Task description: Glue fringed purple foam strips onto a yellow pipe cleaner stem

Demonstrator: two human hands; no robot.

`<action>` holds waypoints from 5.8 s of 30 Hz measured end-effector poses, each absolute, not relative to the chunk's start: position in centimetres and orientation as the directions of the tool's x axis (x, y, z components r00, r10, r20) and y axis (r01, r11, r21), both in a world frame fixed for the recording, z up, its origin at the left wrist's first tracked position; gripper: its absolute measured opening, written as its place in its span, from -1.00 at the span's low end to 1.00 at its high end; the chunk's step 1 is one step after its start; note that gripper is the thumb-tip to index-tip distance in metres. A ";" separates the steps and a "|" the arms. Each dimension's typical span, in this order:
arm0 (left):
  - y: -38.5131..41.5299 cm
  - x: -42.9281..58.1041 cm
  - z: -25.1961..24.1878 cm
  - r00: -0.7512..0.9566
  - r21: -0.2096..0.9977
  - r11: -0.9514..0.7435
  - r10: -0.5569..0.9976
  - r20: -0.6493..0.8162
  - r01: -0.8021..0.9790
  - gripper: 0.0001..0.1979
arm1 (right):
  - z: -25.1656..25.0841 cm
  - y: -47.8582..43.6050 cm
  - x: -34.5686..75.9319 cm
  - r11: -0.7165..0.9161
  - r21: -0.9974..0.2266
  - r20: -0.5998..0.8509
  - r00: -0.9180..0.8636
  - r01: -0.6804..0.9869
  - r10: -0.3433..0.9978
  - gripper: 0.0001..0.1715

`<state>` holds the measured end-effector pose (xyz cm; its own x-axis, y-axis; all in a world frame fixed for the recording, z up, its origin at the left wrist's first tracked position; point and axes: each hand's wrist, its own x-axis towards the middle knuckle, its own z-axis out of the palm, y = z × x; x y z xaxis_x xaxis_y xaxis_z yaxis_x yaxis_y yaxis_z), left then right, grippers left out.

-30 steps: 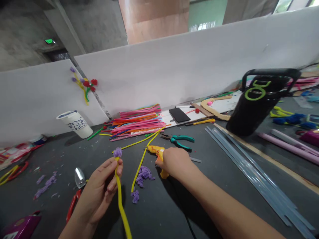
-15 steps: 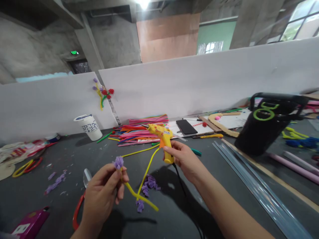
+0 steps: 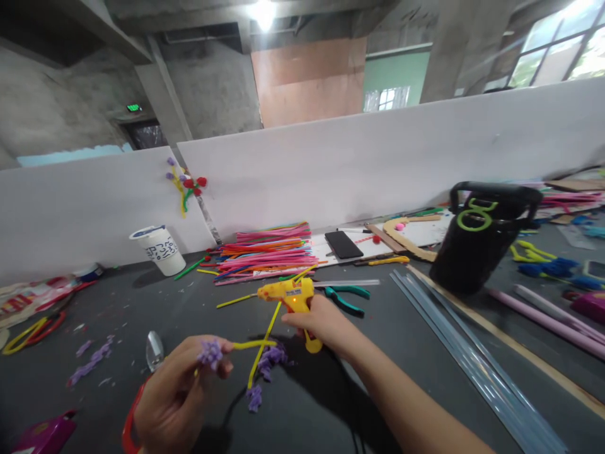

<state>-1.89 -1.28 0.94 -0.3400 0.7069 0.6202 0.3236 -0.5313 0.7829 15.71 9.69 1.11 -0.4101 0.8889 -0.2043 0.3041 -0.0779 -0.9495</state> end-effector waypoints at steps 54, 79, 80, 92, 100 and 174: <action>-1.8 -2.6 2.6 0.169 0.614 -0.677 0.716 0.677 0.406 -0.62 | 2.3 4.7 14.2 0.320 -0.947 0.193 -0.735 0.034 0.649 -0.88; -1.4 -3.2 1.8 0.303 0.546 -0.720 0.683 0.664 0.428 -0.66 | 2.1 5.2 14.2 0.311 -0.950 0.195 -0.753 0.013 0.628 -0.90; -1.4 -3.2 1.8 0.299 0.547 -0.718 0.686 0.664 0.430 -0.66 | 2.1 5.2 14.2 0.309 -0.951 0.195 -0.752 0.012 0.630 -0.90; -1.3 -1.6 2.1 0.014 0.836 -0.479 0.869 0.494 0.268 -0.91 | 2.0 4.9 13.8 0.189 -0.982 0.124 -0.759 -0.001 0.640 -0.88; -0.8 -0.9 2.2 -0.138 0.984 -0.149 0.981 0.136 -0.092 -0.81 | 1.7 3.9 13.3 -0.065 -0.998 -0.051 -0.714 0.008 0.698 -0.76; -1.1 -2.5 2.7 0.250 0.704 -0.650 0.760 0.600 0.285 -0.60 | 2.4 5.2 14.4 0.279 -0.942 0.313 -0.796 -0.188 0.519 -0.69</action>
